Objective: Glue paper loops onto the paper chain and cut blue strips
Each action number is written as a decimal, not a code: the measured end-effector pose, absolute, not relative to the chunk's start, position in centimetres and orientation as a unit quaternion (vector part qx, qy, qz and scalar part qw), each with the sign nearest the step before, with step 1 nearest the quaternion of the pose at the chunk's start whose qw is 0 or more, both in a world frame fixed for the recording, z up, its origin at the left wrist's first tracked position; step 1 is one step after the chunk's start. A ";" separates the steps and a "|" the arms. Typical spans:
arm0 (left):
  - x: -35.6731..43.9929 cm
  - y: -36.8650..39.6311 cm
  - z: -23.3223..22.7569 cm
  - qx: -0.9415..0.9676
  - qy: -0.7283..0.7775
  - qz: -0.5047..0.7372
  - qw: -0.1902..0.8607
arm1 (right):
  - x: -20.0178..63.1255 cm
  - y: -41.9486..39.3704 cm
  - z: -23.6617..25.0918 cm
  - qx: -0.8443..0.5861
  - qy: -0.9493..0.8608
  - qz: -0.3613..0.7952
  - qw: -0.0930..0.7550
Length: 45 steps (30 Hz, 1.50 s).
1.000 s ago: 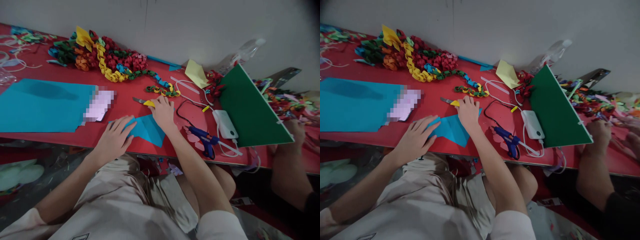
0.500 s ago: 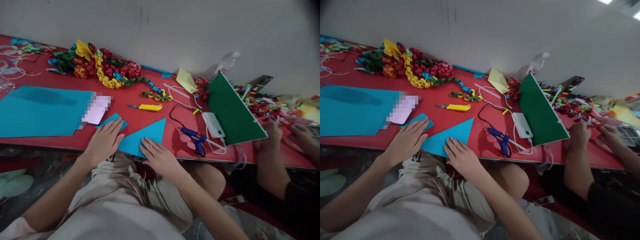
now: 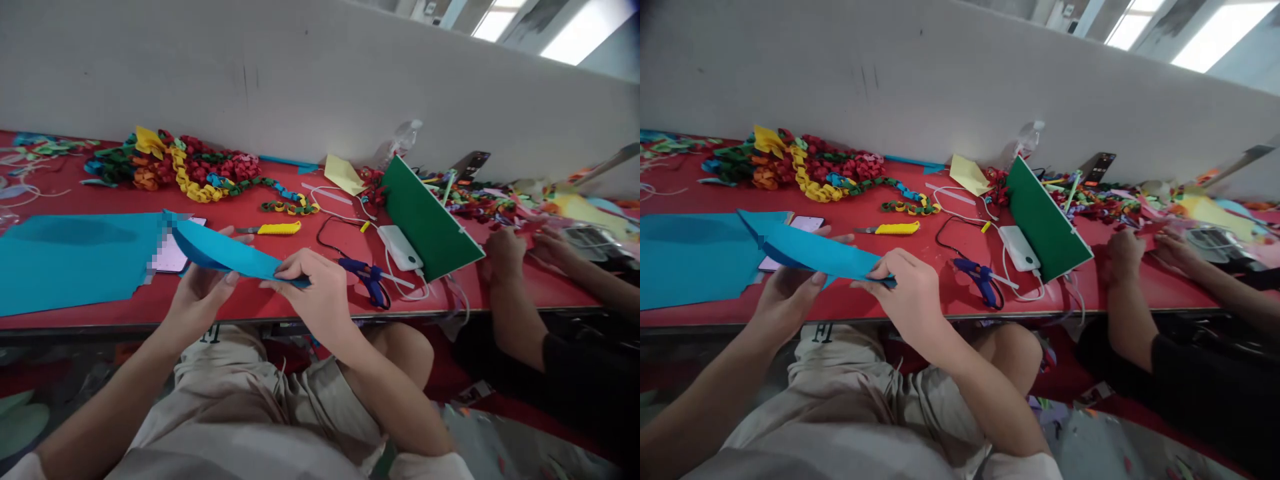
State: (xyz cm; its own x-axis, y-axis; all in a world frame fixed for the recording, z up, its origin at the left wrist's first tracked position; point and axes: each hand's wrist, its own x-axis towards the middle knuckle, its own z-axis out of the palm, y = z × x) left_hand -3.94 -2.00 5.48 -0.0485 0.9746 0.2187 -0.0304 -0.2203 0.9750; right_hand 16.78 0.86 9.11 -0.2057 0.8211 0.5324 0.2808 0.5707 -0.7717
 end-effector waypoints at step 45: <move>-8.8 5.2 2.9 0.449 0.618 0.392 0.513 | 20.0 6.0 2.4 -0.524 -0.539 0.531 0.392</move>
